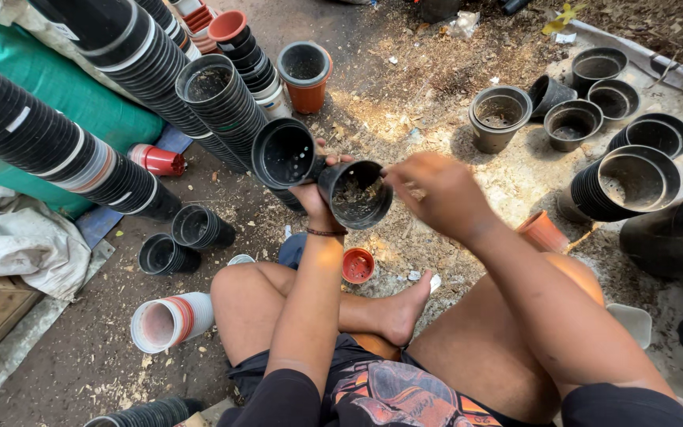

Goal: The person sits on the ground and uses a heated metal rod to melt drainage holes into the bottoms of small plastic pots. They handle black and white pots one at a time, rotating each pot to create multiple holes, then set the finished pots aside.

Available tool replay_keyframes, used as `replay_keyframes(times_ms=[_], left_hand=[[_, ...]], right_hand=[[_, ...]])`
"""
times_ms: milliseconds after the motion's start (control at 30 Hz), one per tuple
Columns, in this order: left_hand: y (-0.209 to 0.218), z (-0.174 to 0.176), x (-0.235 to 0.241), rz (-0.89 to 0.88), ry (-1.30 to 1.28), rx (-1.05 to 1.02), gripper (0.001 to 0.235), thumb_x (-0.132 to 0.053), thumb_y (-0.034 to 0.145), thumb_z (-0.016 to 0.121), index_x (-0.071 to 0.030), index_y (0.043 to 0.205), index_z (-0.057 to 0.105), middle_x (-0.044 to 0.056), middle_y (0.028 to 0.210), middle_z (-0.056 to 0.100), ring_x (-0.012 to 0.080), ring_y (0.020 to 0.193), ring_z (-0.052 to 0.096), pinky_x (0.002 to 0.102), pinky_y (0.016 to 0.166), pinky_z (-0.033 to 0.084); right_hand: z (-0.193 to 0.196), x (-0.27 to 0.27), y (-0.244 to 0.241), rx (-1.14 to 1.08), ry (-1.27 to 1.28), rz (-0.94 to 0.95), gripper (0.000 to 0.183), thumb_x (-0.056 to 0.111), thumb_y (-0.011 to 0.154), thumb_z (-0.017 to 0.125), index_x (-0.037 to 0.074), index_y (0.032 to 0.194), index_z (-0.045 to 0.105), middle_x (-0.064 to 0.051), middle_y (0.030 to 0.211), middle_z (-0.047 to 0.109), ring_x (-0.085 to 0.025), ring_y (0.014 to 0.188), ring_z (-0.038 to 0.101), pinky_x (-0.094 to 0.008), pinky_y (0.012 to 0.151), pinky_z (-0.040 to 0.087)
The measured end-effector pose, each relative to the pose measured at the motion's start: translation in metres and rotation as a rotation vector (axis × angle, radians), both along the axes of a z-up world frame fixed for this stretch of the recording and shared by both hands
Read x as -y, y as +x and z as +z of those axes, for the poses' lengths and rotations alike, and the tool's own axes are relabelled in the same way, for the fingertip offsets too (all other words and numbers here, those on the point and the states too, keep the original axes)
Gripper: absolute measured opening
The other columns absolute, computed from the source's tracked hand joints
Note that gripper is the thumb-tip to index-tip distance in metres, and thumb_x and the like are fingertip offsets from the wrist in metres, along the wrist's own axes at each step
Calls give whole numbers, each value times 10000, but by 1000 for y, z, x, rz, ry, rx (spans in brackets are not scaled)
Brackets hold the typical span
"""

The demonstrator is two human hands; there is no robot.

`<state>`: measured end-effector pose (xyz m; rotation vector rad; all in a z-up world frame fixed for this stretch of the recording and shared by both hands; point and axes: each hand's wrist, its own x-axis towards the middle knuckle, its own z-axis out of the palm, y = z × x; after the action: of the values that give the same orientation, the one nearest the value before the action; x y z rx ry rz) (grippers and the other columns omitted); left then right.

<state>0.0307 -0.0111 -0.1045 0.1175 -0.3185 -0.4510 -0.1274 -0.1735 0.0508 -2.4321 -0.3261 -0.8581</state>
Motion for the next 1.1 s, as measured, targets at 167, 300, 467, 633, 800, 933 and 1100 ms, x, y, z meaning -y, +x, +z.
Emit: replay_keyframes(times_ms=[167,300,467,633,800,933,1100], left_hand=[[-11,-7,13,53,154,36,724,-668,1065,387,-2,1300,543,141,973,678,375,1054,639,506,997,535],[-9,-4,12,20,184,-4,741,-730,989,365,-47,1201,561,130,945,667,378,1027,641,531,936,536],[-9,-10,7,-14,159,-87,795,-785,985,350,-53,1195,575,133,925,649,371,994,628,527,955,540],[-3,-13,9,-36,216,-104,839,-813,958,303,-57,1199,577,122,886,646,375,967,638,511,899,543],[-6,-13,12,-4,268,-48,985,-895,936,273,8,1197,569,149,918,676,360,979,662,487,946,564],[-5,5,14,40,369,-79,1011,-896,890,258,-12,1272,565,164,991,728,345,899,706,473,819,595],[-14,29,13,72,386,84,1010,-890,929,272,-10,1334,554,204,1042,720,337,912,724,473,823,609]], right_hand=[[-22,-34,11,-400,-230,75,215,142,881,652,16,1053,680,-135,1022,704,-321,938,696,-438,748,580],[-32,-32,20,-472,-382,144,217,109,834,603,57,1019,703,-126,1006,696,-313,969,677,-438,757,577],[-37,-35,18,-329,-308,152,277,73,790,615,26,1047,707,-124,1005,700,-313,962,664,-415,756,566],[-39,-39,20,-298,-459,138,167,100,786,637,31,921,708,-109,936,710,-284,942,666,-397,784,579],[-48,-36,20,-294,-412,-123,111,155,764,684,48,786,703,-127,810,709,-287,754,690,-392,617,573],[-51,-28,27,-479,-464,-162,99,175,735,713,98,676,693,-115,666,691,-298,557,672,-402,514,555],[-63,-18,27,-272,-366,-139,121,191,673,745,93,642,681,-115,619,661,-312,521,658,-405,490,539]])
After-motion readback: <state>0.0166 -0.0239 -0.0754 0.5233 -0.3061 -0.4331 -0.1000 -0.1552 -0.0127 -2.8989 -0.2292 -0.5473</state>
